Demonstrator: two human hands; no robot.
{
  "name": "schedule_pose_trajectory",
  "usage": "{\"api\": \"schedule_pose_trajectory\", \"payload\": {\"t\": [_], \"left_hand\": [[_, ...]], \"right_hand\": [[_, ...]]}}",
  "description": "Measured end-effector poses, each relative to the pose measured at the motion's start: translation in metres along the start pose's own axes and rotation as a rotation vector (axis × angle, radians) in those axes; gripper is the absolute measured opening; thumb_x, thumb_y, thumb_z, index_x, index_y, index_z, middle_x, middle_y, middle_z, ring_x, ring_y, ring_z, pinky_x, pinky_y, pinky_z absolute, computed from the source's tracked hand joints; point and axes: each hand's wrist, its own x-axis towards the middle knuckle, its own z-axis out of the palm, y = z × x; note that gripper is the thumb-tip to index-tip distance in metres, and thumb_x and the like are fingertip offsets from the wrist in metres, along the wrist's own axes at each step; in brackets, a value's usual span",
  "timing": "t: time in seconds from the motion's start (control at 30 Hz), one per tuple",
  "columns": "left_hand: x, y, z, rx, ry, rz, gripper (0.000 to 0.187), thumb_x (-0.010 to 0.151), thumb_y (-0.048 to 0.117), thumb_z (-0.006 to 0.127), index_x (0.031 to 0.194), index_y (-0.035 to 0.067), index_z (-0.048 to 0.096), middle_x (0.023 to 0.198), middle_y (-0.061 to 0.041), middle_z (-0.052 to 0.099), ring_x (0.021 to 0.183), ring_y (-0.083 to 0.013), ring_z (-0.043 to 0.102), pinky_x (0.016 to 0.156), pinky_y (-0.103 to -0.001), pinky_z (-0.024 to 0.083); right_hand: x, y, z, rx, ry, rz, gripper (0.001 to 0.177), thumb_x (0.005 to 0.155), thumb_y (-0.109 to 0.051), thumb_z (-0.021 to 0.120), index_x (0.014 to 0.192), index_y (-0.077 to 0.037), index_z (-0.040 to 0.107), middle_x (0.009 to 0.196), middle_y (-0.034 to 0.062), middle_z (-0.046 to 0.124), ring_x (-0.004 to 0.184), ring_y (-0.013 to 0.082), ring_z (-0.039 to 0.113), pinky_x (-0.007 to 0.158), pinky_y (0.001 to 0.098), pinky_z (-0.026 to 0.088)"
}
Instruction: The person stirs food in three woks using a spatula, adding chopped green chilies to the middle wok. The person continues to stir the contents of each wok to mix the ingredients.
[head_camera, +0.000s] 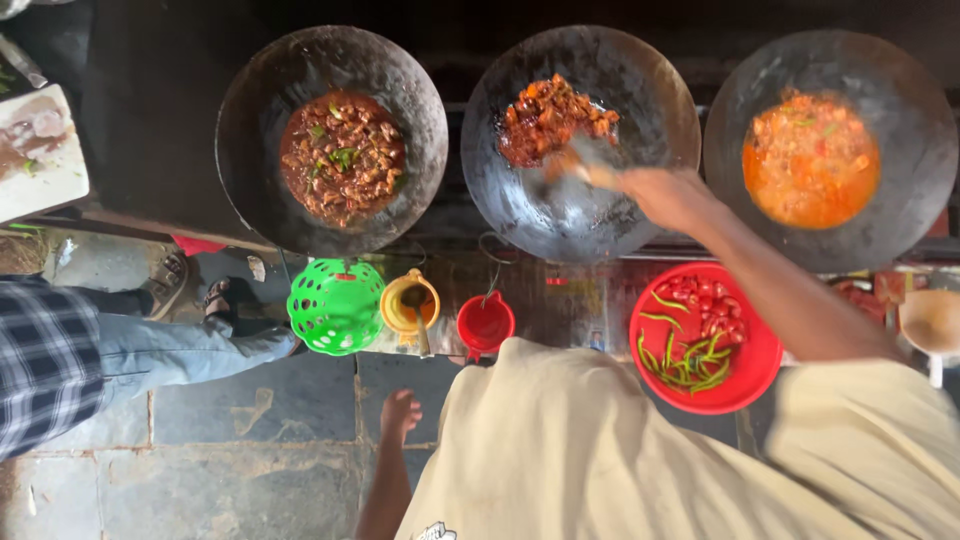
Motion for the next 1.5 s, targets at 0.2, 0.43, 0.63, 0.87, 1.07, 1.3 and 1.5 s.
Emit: {"api": "schedule_pose_trajectory", "payload": {"t": [0.2,0.43,0.63,0.87,1.07,1.3,1.5], "left_hand": [[-0.019,-0.019,-0.016,0.073,0.083,-0.078,0.035,0.1,0.026,0.054,0.131,0.014,0.065,0.099,-0.008,0.076,0.065,-0.0187,0.069,0.052,-0.033,0.053],[-0.02,0.043,-0.01,0.052,0.07,0.096,0.037,0.1,0.024,0.051,0.131,0.012,0.065,0.099,-0.009,0.078,0.067,-0.0176,0.072,0.054,-0.032,0.054],[-0.03,-0.008,-0.028,-0.095,0.094,-0.108,0.036,0.1,0.025,0.054,0.133,0.013,0.063,0.098,-0.011,0.073,0.063,-0.02,0.065,0.051,-0.034,0.049],[-0.043,-0.032,-0.047,0.008,0.13,-0.183,0.033,0.102,0.027,0.053,0.132,0.016,0.06,0.097,-0.009,0.074,0.063,-0.0218,0.068,0.051,-0.036,0.051],[-0.017,0.029,-0.047,-0.081,0.098,0.076,0.035,0.102,0.023,0.052,0.135,0.011,0.061,0.102,-0.013,0.076,0.066,-0.0215,0.07,0.051,-0.033,0.05],[-0.043,-0.004,-0.046,-0.144,0.117,-0.205,0.04,0.104,0.027,0.052,0.14,0.009,0.059,0.114,-0.015,0.073,0.074,-0.0232,0.07,0.06,-0.036,0.057],[-0.029,0.013,-0.046,-0.257,0.022,-0.119,0.04,0.103,0.033,0.05,0.137,0.013,0.058,0.114,-0.01,0.073,0.078,-0.0225,0.073,0.064,-0.037,0.056]], "right_hand": [[-0.015,0.056,-0.025,-0.23,-0.193,0.169,0.033,0.091,-0.015,0.062,0.123,-0.021,0.072,0.114,0.0105,0.076,0.104,0.033,0.073,0.084,0.0493,0.058],[0.084,0.009,0.002,0.003,0.273,-0.137,0.043,0.088,-0.002,0.054,0.123,-0.019,0.073,0.124,0.0089,0.072,0.095,0.0352,0.073,0.083,0.0482,0.057],[0.001,0.019,-0.031,-0.207,-0.147,0.001,0.025,0.099,-0.016,0.054,0.118,-0.017,0.07,0.113,0.0117,0.075,0.104,0.0341,0.073,0.086,0.05,0.059],[-0.024,0.03,-0.012,-0.188,-0.123,0.044,0.031,0.086,-0.007,0.059,0.114,-0.014,0.072,0.113,0.0149,0.073,0.103,0.0391,0.072,0.085,0.054,0.057],[0.087,0.022,-0.008,-0.117,0.095,0.002,0.03,0.088,-0.007,0.06,0.113,-0.013,0.074,0.114,0.0152,0.073,0.099,0.0394,0.072,0.083,0.0531,0.057],[-0.03,0.036,-0.045,-0.088,-0.269,0.112,0.036,0.088,-0.019,0.065,0.12,-0.032,0.078,0.114,0.0079,0.078,0.101,0.0323,0.075,0.092,0.0472,0.06],[-0.056,0.005,-0.014,-0.179,-0.268,0.138,0.027,0.09,-0.018,0.064,0.113,-0.021,0.079,0.105,0.013,0.078,0.101,0.0334,0.075,0.087,0.0498,0.06]]}}
